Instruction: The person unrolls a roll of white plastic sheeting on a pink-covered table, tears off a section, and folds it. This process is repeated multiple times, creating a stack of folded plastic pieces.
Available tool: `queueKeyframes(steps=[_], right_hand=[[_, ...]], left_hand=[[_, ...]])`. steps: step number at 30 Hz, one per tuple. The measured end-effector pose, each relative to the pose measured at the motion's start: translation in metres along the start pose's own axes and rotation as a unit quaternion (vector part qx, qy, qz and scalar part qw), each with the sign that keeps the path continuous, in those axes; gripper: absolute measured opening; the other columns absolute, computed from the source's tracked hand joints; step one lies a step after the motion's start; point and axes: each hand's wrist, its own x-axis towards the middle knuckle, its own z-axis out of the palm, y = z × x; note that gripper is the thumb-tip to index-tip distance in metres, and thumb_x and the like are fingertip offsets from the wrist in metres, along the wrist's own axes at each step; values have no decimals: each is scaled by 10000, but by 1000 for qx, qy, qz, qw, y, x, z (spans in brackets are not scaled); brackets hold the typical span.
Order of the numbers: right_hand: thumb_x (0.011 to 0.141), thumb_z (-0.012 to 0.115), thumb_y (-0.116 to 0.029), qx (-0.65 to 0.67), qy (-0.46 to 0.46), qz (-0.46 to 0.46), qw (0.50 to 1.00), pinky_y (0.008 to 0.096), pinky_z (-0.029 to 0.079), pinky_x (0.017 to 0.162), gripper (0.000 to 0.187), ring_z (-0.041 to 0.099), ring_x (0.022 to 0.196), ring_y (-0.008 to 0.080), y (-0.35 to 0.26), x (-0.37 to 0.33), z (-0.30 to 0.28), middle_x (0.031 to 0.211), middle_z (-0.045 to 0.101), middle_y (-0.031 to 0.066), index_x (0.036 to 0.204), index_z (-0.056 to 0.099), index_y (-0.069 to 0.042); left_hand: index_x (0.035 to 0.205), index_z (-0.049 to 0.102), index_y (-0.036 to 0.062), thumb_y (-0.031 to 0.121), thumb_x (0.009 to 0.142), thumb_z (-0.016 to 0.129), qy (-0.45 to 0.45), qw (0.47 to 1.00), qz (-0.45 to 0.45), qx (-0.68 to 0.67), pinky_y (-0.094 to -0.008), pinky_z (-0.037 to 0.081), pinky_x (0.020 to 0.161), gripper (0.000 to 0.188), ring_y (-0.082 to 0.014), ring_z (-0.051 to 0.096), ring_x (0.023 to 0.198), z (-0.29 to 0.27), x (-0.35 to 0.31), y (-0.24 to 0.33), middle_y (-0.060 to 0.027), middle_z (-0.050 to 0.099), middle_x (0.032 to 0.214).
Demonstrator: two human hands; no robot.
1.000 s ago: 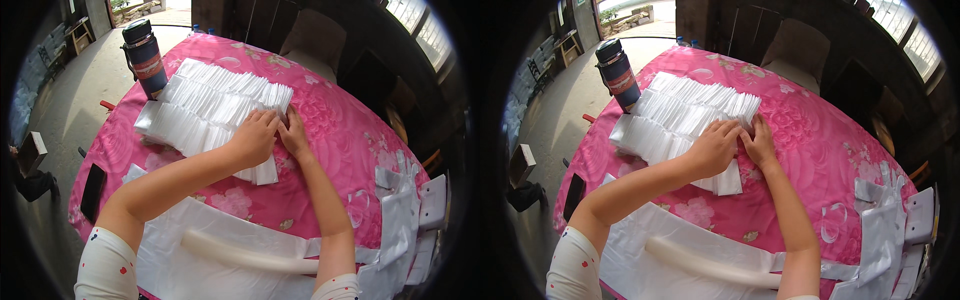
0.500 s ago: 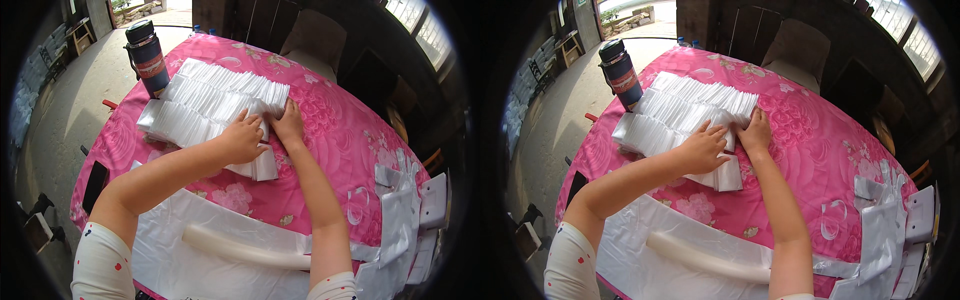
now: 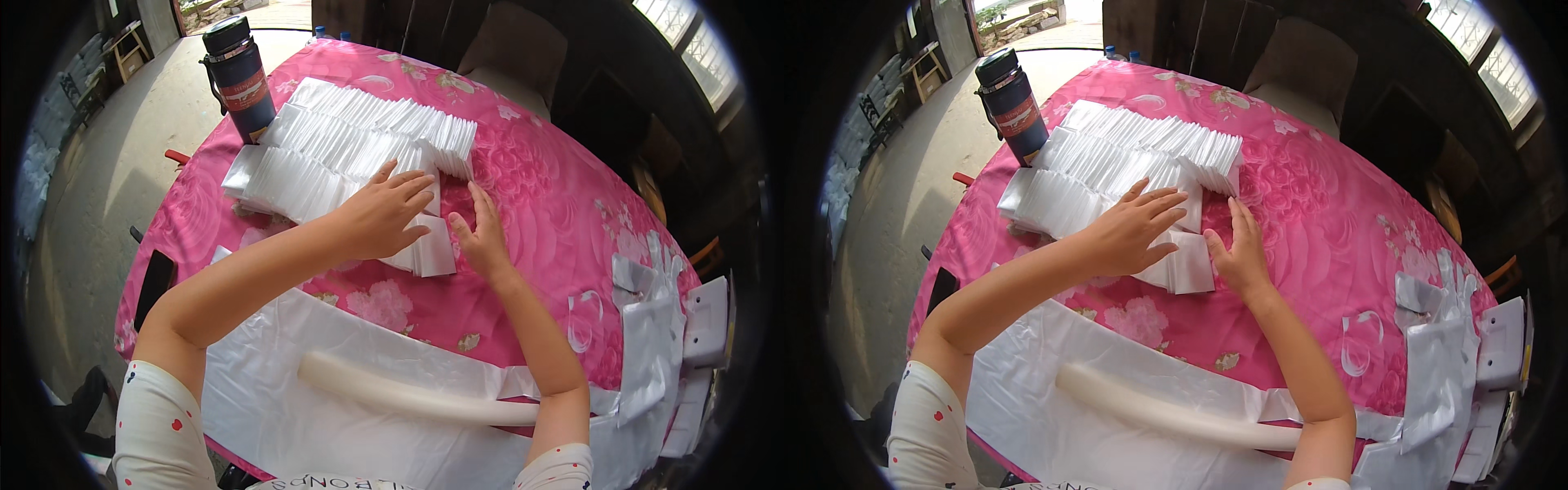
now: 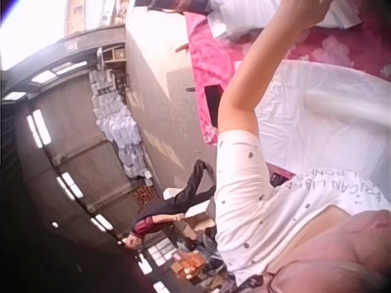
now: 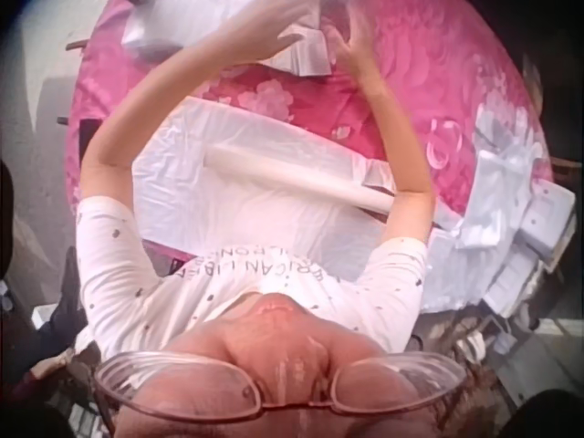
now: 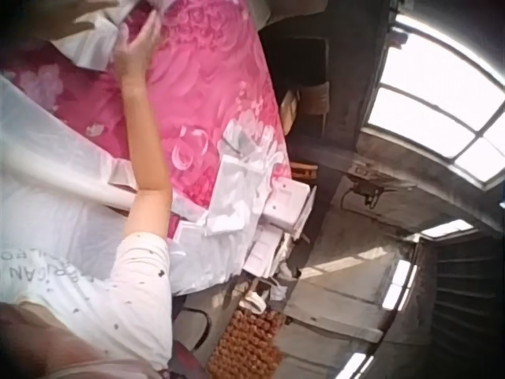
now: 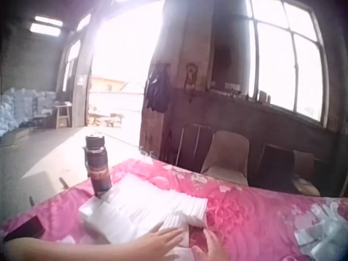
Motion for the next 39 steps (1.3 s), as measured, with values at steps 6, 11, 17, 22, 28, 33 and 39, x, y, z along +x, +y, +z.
queueKeyframes(steps=[6, 11, 17, 22, 28, 33, 39], right_hand=[[798, 617, -311, -137, -108, -76, 982, 431, 155, 1093, 759, 254, 1312, 340, -34, -67, -6, 1386, 302, 233, 1342, 261, 80], [829, 577, -303, -160, -81, 13, 984, 431, 122, 1101, 746, 197, 1344, 334, -43, -71, 19, 1406, 263, 249, 1346, 226, 104], [850, 533, -316, -228, -107, 55, 966, 433, 140, 1096, 726, 187, 1348, 340, -77, -66, 36, 1394, 282, 261, 1330, 228, 135], [800, 579, -272, -247, -115, 57, 960, 434, 164, 1088, 716, 232, 1326, 352, -90, -65, 42, 1373, 308, 264, 1315, 273, 121], [774, 624, -289, -217, -113, 24, 969, 437, 180, 1086, 755, 231, 1325, 356, -87, -75, 35, 1369, 313, 262, 1323, 280, 99], [763, 654, -272, -151, -108, 32, 982, 409, 214, 1081, 783, 221, 1329, 357, -73, -90, 20, 1384, 296, 256, 1333, 260, 94], [756, 662, -218, -163, -48, -47, 984, 403, 334, 990, 652, 415, 1149, 350, -60, -89, 18, 1250, 452, 215, 1263, 385, 84]], left_hand=[[1348, 302, -11, 463, 718, 671, -87, 995, 32, 47, -471, 107, 1109, 871, -259, 195, 1356, -6, -33, -1, -141, 267, 1433], [1382, 203, -32, 547, 669, 673, -98, 991, 27, 91, -476, 106, 1106, 1031, -271, 143, 1371, 7, -31, -5, -165, 204, 1456], [1372, 217, -48, 568, 659, 666, -51, 994, 42, 81, -474, 133, 1099, 1044, -286, 185, 1358, 14, -28, -10, -180, 249, 1435], [1385, 182, -36, 556, 651, 680, -65, 996, 32, 61, -473, 115, 1103, 1067, -287, 169, 1362, 9, -26, -10, -182, 233, 1441], [1403, 149, -10, 483, 622, 736, -57, 998, 13, 17, -468, 97, 1107, 1095, -279, 138, 1371, -4, -33, -6, -158, 182, 1465], [1408, 149, 4, 444, 630, 745, -50, 999, 0, 20, -464, 92, 1110, 1074, -275, 131, 1372, -14, -53, -1, -143, 163, 1474], [1393, 223, 18, 359, 682, 722, -84, 995, -6, 54, -472, 122, 1105, 933, -286, 155, 1365, -24, -76, 5, -144, 199, 1463]])
